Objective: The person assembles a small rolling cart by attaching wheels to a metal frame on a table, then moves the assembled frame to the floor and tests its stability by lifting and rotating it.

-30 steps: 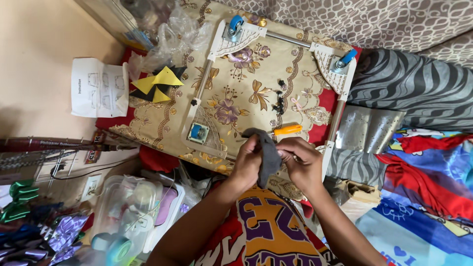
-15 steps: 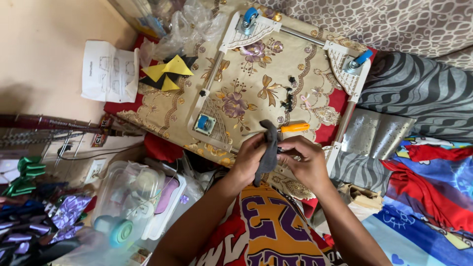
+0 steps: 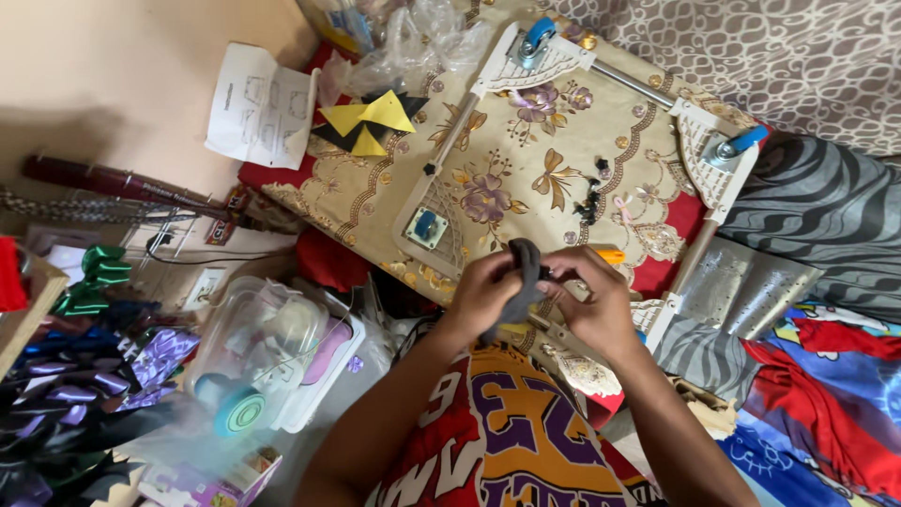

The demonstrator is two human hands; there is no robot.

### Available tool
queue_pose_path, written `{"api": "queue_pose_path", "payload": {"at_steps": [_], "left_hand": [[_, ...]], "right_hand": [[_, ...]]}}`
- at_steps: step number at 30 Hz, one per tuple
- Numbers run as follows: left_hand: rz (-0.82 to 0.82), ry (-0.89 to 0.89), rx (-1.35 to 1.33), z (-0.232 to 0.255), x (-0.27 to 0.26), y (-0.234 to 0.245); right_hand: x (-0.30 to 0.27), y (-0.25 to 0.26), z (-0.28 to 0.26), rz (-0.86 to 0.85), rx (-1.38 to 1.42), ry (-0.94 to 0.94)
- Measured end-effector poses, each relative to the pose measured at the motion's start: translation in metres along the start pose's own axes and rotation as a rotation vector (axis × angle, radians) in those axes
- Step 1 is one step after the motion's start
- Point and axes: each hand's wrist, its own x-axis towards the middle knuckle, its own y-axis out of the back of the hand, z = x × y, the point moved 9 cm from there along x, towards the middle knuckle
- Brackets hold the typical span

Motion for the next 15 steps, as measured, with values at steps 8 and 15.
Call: {"api": "queue_pose_path", "payload": {"at_steps": [8,15], "left_hand": [[0.567,-0.159,-0.225,0.058,-0.031,0.184],[0.86,-0.101,0.573,0.069,0.006,0.31]], "right_hand": [[0.008,-0.059,0.059,-0.006,0.22,-0.325],[0.027,-0.131,0.086,-0.139,0.05,-0.183]]}}
